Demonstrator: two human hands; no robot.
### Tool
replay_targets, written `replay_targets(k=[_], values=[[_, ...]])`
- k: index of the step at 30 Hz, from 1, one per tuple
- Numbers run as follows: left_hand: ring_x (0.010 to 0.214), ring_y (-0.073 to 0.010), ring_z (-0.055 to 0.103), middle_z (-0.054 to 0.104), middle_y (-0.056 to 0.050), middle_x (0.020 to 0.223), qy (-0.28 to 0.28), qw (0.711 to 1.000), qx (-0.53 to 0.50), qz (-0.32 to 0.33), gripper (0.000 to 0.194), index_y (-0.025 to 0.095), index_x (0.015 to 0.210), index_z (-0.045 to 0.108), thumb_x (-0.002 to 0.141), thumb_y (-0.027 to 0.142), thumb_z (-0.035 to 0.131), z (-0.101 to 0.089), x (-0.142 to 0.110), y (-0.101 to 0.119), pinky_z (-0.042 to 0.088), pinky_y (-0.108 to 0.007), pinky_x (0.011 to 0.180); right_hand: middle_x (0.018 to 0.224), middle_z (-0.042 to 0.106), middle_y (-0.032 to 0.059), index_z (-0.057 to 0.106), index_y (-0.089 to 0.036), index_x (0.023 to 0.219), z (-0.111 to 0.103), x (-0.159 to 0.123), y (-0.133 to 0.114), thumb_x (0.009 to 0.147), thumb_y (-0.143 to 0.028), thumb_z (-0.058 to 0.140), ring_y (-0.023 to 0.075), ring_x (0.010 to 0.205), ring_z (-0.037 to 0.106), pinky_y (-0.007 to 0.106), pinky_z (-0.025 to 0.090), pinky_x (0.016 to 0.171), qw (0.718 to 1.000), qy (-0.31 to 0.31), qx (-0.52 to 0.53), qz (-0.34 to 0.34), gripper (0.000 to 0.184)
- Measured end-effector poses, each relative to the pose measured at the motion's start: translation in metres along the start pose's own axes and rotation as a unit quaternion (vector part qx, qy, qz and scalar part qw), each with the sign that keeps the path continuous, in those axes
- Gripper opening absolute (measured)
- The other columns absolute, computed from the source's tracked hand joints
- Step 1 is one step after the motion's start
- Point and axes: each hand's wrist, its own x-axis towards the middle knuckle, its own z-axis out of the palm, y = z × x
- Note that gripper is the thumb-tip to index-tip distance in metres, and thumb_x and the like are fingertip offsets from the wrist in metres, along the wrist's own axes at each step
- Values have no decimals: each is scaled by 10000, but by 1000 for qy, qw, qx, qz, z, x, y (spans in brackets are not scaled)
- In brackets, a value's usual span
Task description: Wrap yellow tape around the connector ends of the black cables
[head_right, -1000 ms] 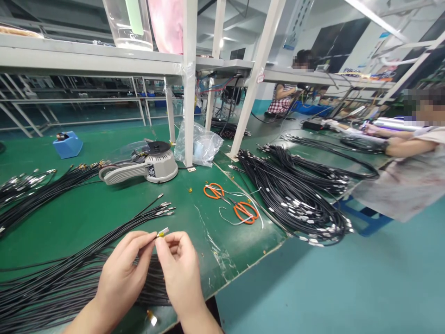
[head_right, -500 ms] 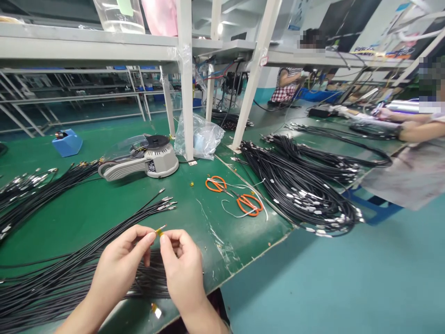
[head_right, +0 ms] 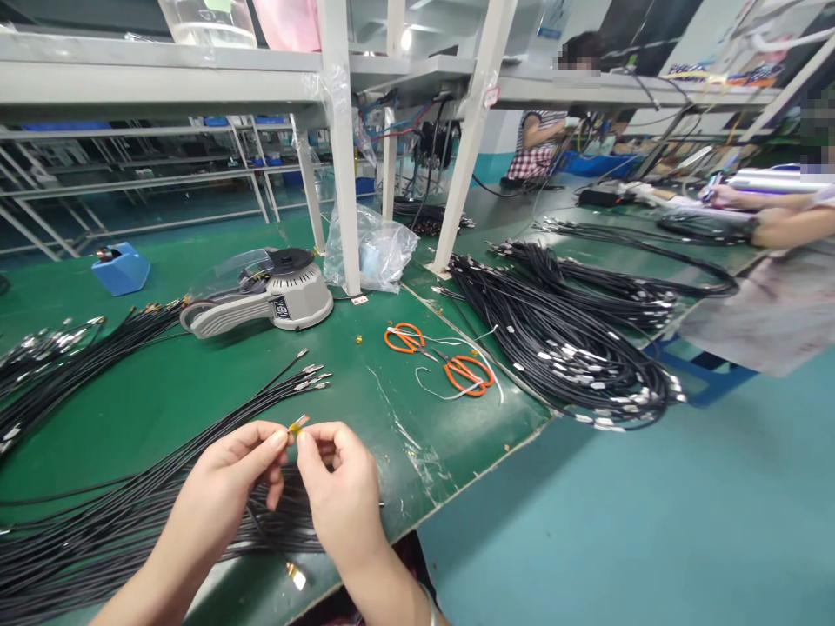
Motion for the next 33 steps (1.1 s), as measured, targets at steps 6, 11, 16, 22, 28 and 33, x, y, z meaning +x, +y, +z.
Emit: replay_targets(k=[6, 11, 16, 22, 28, 33], values=[[377, -65, 461, 497, 54, 522, -6, 999, -36, -7, 321, 145, 630, 555, 717, 433, 663, -1, 0, -3, 341, -185, 398, 694, 664, 27, 630, -162, 725, 0, -1, 1, 795, -284, 606, 155, 635, 610, 253, 489, 589, 1000, 10, -19, -19, 143], [386, -66, 457, 499, 49, 509, -37, 996, -80, -28, 301, 145, 627, 557, 720, 407, 673, -3, 0, -4, 342, -182, 400, 711, 679, 31, 635, -164, 727, -1, 0, 2, 794, -279, 609, 157, 646, 618, 256, 491, 602, 999, 9, -28, -24, 135], [372, -63, 436, 488, 47, 478, -58, 990, -117, -47, 313, 140, 597, 553, 695, 401, 696, -2, -1, 0, 344, -182, 390, 715, 672, 24, 620, -170, 727, -1, 1, 2, 804, -271, 596, 154, 654, 617, 255, 488, 624, 999, -3, -24, -25, 129], [361, -46, 354, 428, 55, 453, -124, 975, -165, -81, 308, 126, 604, 588, 665, 395, 727, -6, 3, 5, 294, -165, 341, 736, 637, 14, 599, -177, 747, -4, 4, 6, 835, -281, 575, 149, 688, 593, 255, 474, 661, 998, -38, -23, -52, 138], [342, -35, 276, 368, 62, 405, -219, 953, -180, -111, 312, 131, 549, 574, 679, 377, 715, -14, 5, 7, 248, -171, 346, 773, 602, 5, 598, -188, 763, -11, 6, 9, 844, -253, 573, 144, 740, 570, 239, 458, 699, 991, -92, -7, -100, 107], [313, -30, 247, 344, 75, 382, -300, 930, -162, -134, 329, 103, 595, 626, 663, 414, 711, -12, 3, 2, 259, -183, 333, 745, 568, -13, 612, -191, 784, -13, 11, 11, 816, -293, 621, 114, 636, 518, 217, 438, 595, 987, -135, 26, -79, 107]])
